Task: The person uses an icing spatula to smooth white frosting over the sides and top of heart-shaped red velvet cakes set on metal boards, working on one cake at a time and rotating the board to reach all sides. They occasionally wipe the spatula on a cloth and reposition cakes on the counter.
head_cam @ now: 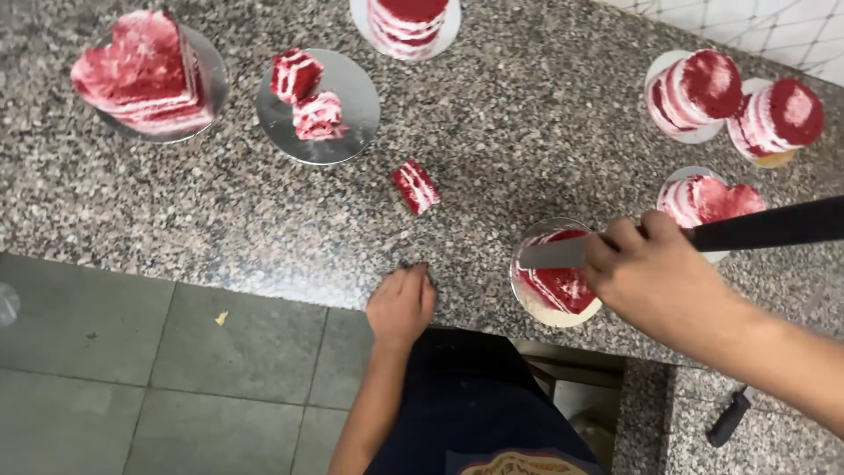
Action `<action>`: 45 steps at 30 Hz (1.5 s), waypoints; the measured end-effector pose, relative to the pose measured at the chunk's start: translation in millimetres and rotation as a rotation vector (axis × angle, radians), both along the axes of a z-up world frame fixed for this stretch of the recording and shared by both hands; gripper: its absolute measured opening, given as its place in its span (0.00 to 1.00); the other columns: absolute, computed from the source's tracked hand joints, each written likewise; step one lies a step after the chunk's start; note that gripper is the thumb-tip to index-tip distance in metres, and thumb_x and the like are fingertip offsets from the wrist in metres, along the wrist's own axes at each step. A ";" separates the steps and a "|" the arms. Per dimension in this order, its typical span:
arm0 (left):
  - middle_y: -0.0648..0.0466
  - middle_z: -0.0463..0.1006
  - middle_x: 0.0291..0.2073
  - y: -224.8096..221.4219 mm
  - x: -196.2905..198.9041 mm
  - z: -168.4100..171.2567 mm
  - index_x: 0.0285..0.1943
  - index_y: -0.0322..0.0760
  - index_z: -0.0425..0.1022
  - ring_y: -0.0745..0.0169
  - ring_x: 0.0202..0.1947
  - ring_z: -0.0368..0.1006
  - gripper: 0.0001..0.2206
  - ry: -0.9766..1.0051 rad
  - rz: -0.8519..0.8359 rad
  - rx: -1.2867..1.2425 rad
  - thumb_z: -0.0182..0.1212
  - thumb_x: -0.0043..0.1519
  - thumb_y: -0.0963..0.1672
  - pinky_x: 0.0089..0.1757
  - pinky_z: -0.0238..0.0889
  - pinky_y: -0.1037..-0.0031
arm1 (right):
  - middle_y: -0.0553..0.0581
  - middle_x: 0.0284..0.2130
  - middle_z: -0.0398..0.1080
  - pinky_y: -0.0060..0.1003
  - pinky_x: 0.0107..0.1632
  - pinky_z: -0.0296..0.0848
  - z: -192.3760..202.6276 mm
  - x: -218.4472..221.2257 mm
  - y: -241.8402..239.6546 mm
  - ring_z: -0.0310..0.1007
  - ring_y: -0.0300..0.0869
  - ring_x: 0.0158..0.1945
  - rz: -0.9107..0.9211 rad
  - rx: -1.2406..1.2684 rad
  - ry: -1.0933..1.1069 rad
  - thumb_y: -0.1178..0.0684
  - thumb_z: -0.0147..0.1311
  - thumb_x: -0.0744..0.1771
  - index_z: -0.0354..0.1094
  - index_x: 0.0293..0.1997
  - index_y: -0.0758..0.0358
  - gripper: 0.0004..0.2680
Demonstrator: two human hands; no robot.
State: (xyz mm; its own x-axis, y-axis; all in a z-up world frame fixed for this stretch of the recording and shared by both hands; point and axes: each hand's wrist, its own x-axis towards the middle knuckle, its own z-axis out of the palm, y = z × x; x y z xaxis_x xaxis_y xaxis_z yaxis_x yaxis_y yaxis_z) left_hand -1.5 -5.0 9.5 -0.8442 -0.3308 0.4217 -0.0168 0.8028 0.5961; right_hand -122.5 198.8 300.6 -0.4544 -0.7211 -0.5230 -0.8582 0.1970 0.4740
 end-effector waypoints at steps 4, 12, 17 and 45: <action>0.55 0.76 0.31 -1.3 2.7 3.5 0.45 0.44 0.79 0.55 0.31 0.75 0.08 0.021 -0.031 0.014 0.63 0.58 0.44 0.33 0.69 0.65 | 0.51 0.37 0.72 0.41 0.39 0.68 -8.2 -3.0 -16.7 0.68 0.47 0.44 0.070 0.165 -0.055 0.53 0.59 0.60 0.77 0.40 0.59 0.08; 0.55 0.76 0.33 -1.4 2.1 11.0 0.47 0.42 0.79 0.56 0.31 0.74 0.09 0.065 -0.050 0.020 0.63 0.58 0.43 0.33 0.69 0.67 | 0.51 0.34 0.71 0.39 0.36 0.68 -13.1 -4.4 -11.9 0.69 0.48 0.41 0.077 0.174 -0.081 0.53 0.58 0.60 0.77 0.39 0.59 0.08; 0.56 0.76 0.33 -1.4 -0.2 17.0 0.46 0.42 0.79 0.57 0.31 0.74 0.08 0.070 -0.037 0.007 0.63 0.58 0.43 0.33 0.69 0.68 | 0.50 0.35 0.71 0.39 0.36 0.68 -24.8 -10.0 6.3 0.69 0.46 0.41 0.038 0.153 0.027 0.53 0.57 0.61 0.77 0.40 0.57 0.08; 0.52 0.80 0.34 -1.9 6.6 -10.4 0.46 0.44 0.81 0.50 0.36 0.77 0.09 -0.131 -0.038 -0.095 0.63 0.58 0.44 0.37 0.69 0.61 | 0.59 0.32 0.79 0.40 0.38 0.75 -51.5 50.4 236.8 0.76 0.42 0.32 -1.843 -1.138 -0.469 0.52 0.58 0.67 0.75 0.59 0.56 0.14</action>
State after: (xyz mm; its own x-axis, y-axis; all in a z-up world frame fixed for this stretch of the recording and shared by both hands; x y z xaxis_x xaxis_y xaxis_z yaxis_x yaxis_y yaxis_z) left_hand 5.0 -6.9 -0.8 -0.9050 -0.2616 0.3356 -0.0579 0.8570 0.5120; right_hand -72.1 435.6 249.1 -0.7924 0.2423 -0.5598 0.5627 0.6448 -0.5174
